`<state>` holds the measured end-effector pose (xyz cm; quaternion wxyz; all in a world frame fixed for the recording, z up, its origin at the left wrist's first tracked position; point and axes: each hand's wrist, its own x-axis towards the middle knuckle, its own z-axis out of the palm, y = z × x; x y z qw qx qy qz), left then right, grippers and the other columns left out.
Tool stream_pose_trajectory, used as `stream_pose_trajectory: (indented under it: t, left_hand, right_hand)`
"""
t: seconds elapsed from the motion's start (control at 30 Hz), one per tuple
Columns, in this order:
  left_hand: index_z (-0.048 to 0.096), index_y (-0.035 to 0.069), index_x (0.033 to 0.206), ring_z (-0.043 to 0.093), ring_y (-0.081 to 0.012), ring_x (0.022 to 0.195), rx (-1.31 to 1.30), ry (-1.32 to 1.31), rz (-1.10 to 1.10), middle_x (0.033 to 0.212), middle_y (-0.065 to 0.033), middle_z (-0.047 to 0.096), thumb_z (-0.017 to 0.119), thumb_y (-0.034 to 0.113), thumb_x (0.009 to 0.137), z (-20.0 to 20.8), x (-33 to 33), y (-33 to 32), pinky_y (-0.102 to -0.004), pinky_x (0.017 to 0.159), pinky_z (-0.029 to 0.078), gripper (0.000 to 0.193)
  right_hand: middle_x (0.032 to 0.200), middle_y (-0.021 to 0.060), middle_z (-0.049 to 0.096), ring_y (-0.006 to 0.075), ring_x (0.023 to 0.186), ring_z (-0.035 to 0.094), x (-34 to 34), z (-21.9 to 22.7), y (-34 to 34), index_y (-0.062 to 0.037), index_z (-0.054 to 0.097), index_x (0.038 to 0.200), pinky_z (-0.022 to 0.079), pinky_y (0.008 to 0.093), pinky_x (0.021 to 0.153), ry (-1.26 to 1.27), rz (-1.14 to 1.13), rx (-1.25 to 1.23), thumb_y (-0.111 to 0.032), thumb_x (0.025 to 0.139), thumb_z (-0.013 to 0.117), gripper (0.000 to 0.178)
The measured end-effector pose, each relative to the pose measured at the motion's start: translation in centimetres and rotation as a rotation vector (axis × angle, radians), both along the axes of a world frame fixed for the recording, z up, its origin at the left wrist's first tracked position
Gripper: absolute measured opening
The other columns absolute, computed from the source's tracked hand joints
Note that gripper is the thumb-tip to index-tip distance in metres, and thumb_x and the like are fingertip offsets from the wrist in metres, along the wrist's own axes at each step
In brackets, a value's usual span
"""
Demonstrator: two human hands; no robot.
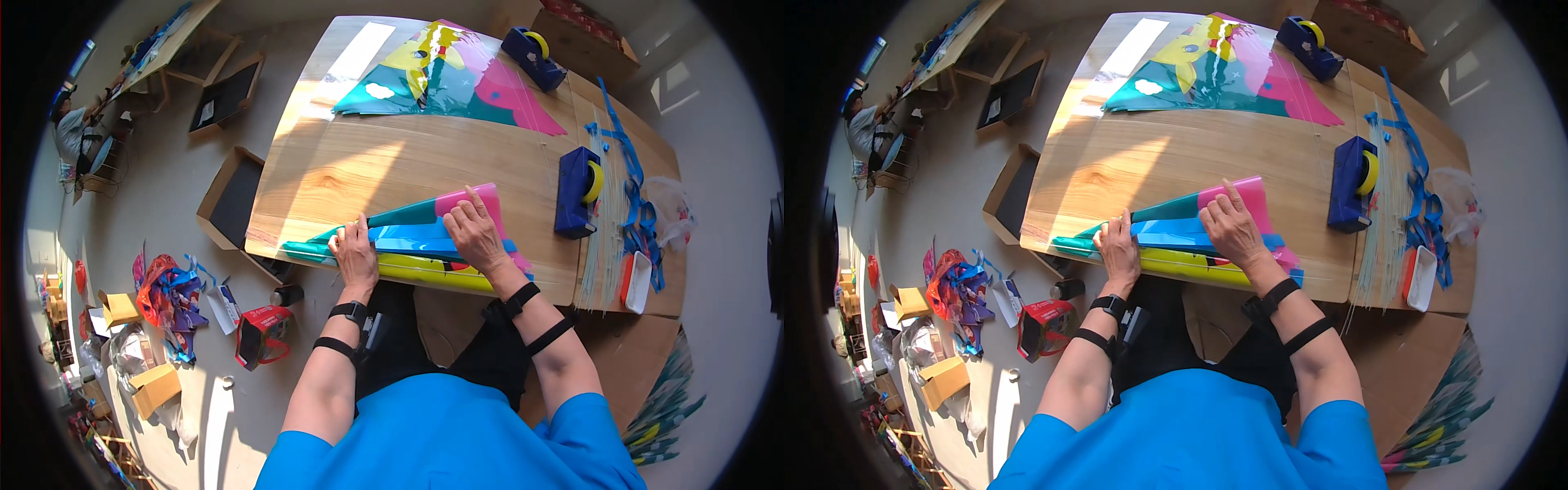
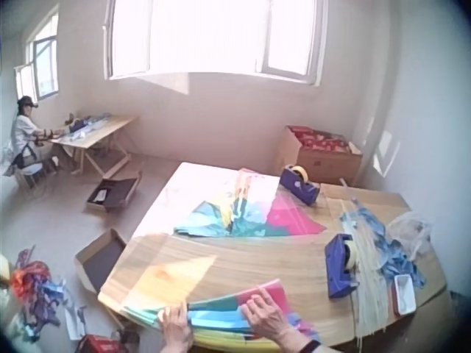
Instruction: The recorder is assembling and packaging colorful kites, rolling the material and using tape and string.
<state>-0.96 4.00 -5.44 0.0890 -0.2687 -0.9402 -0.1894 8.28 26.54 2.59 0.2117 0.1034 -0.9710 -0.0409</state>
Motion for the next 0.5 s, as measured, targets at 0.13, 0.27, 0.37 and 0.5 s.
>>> stream_pose_trajectory:
  t: [0.13, 0.27, 0.37, 0.5]
  left_hand:
    - [0.053, 0.006, 0.136, 0.052, -0.027, 0.105, 0.032, -0.009, 0.005, 0.106, -0.0092, 0.056, 0.066, 0.006, 0.081, -0.1, 0.0, -0.1, -0.0442, 0.096, 0.033, 0.057]
    - [0.051, 0.01, 0.138, 0.052, -0.0266, 0.106, 0.011, 0.0, 0.001, 0.106, -0.0075, 0.056, 0.065, 0.009, 0.081, 0.2, 0.1, 0.2, -0.0472, 0.098, 0.031, 0.058]
    - [0.052, 0.012, 0.139, 0.052, -0.0262, 0.106, 0.007, -0.004, -0.006, 0.106, -0.0068, 0.056, 0.065, 0.011, 0.081, 0.2, 0.0, -0.1, -0.0507, 0.1, 0.029, 0.059]
    - [0.052, 0.014, 0.139, 0.052, -0.0249, 0.107, 0.004, -0.075, -0.091, 0.108, -0.0053, 0.056, 0.067, 0.014, 0.079, 1.6, -0.5, -0.4, -0.052, 0.101, 0.029, 0.062]
  right_hand:
    - [0.083, 0.0077, 0.058, 0.024, 0.093, 0.06, 2.8, -0.7, 2.0, -0.0058, 0.061, 0.089, 0.034, 0.049, 0.114, -0.023, -0.042, 0.017, -0.01, 0.08, 0.058, 0.01]
    - [0.097, 0.0098, 0.061, 0.0257, 0.103, 0.059, 5.2, -3.6, 3.5, -0.0036, 0.062, 0.106, 0.034, 0.0487, 0.112, -0.073, -0.136, 0.068, -0.012, 0.083, 0.057, 0.026]
    - [0.102, 0.0108, 0.061, 0.0267, 0.107, 0.058, 5.8, -4.1, 3.2, -0.0025, 0.062, 0.112, 0.035, 0.0479, 0.112, -0.108, -0.162, 0.073, -0.013, 0.084, 0.057, 0.031]
    - [0.104, 0.011, 0.062, 0.0269, 0.109, 0.058, 6.3, -4.2, 3.0, -0.0027, 0.061, 0.113, 0.034, 0.0469, 0.112, -0.127, -0.202, 0.041, -0.013, 0.084, 0.056, 0.031]
